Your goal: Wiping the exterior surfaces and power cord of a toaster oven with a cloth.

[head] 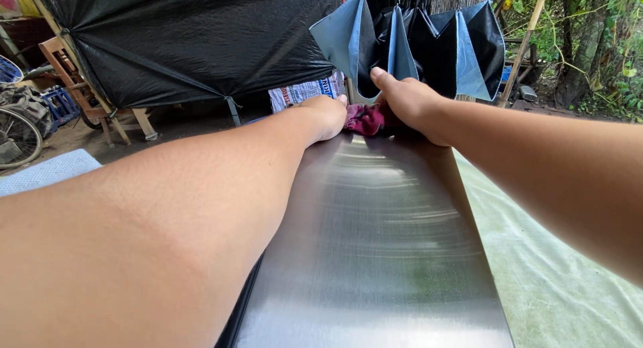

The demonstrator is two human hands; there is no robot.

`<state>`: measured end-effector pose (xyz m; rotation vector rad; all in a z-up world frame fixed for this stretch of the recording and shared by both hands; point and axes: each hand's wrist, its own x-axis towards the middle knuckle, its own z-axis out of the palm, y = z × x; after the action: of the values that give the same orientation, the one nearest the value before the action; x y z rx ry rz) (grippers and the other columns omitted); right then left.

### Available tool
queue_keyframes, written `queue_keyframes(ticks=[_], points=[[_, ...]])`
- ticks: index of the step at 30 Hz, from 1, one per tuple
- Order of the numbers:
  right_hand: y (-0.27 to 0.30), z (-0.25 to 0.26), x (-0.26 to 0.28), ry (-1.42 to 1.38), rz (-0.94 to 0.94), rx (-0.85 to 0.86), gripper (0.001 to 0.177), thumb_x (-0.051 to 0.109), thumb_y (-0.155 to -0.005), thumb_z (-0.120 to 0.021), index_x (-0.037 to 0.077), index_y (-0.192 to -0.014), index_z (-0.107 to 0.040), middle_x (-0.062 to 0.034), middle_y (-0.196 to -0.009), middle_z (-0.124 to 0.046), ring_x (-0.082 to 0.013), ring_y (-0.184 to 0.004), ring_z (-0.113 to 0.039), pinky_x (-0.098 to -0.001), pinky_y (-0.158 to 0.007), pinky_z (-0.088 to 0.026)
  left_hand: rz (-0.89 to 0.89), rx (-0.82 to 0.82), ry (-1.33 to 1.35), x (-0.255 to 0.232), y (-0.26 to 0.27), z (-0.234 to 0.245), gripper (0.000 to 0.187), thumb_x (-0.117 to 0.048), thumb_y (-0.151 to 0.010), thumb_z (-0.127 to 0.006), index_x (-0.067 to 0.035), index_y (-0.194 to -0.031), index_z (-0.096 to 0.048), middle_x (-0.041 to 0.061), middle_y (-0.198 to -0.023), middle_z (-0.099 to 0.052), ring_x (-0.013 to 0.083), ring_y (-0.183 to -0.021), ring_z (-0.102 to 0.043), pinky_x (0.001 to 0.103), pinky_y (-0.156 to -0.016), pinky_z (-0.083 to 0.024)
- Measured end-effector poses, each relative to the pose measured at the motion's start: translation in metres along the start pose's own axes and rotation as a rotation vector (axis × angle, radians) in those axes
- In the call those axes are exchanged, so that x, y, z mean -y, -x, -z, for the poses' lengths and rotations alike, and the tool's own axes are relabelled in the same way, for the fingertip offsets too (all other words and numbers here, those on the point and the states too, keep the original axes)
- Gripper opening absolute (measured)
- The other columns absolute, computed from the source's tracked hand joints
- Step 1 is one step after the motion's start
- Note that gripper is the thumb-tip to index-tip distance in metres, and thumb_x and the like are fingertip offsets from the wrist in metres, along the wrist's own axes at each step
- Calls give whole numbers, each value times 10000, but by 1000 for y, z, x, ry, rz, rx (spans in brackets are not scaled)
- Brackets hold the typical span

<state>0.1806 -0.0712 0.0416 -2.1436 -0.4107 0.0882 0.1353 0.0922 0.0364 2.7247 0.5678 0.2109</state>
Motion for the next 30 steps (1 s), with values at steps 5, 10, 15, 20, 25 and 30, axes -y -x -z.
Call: queue_keyframes(ticks=[5, 10, 15, 20, 25, 30], points=[[3, -5, 2, 54, 141, 203, 672, 663, -960, -485, 94, -1201, -751, -65, -1059, -716, -188, -974, -642, -345, -914, -463, 10, -28, 3, -4, 25, 15, 716, -563, -1063, -236, -49, -1424, -581, 240, -1514, -498, 398, -1428, -457, 475, -1194, -331], [-17, -6, -9, 229, 334, 313, 649, 629, -966, -507, 58, -1082, -793, -79, -937, -697, -204, -886, -613, -356, -854, -498, 18, 6, -75, -11, 41, 24, 688, -576, -1047, -269, -101, -1441, -573, 212, -1527, -490, 380, -1432, -463, 486, -1188, -344], [-3, -1, -1, 422, 404, 237, 530, 603, -959, -461, 197, -1172, -727, -42, -990, -768, -213, -964, -700, -350, -916, -501, 58, -5, -112, -16, 44, 27, 664, -555, -1056, -280, -104, -1444, -574, 193, -1525, -509, 379, -1419, -484, 495, -1174, -367], [9, -1, 4, 499, 386, 169, 516, 576, -976, -450, 200, -1218, -708, -75, -1079, -766, -281, -1054, -702, -402, -949, -507, -34, -22, -184, -8, 42, 26, 647, -522, -1061, -227, -130, -1439, -576, 150, -1521, -513, 327, -1442, -448, 491, -1223, -259], [-19, -10, -24, 563, 562, 44, 484, 489, -986, -487, 198, -1344, -634, -120, -1317, -643, -346, -1198, -593, -434, -1027, -450, -152, -51, -274, -1, 41, 23, 610, -472, -1064, -195, -161, -1464, -535, 104, -1517, -517, 300, -1442, -435, 514, -1219, -237], [-20, -10, -36, 716, 861, -87, 528, 377, -985, -474, 106, -1432, -550, -125, -1403, -596, -303, -1324, -509, -423, -1139, -304, -172, -58, -304, 2, 34, 14, 578, -463, -1067, -271, -152, -1500, -495, 96, -1581, -446, 327, -1476, -383, 507, -1229, -246]])
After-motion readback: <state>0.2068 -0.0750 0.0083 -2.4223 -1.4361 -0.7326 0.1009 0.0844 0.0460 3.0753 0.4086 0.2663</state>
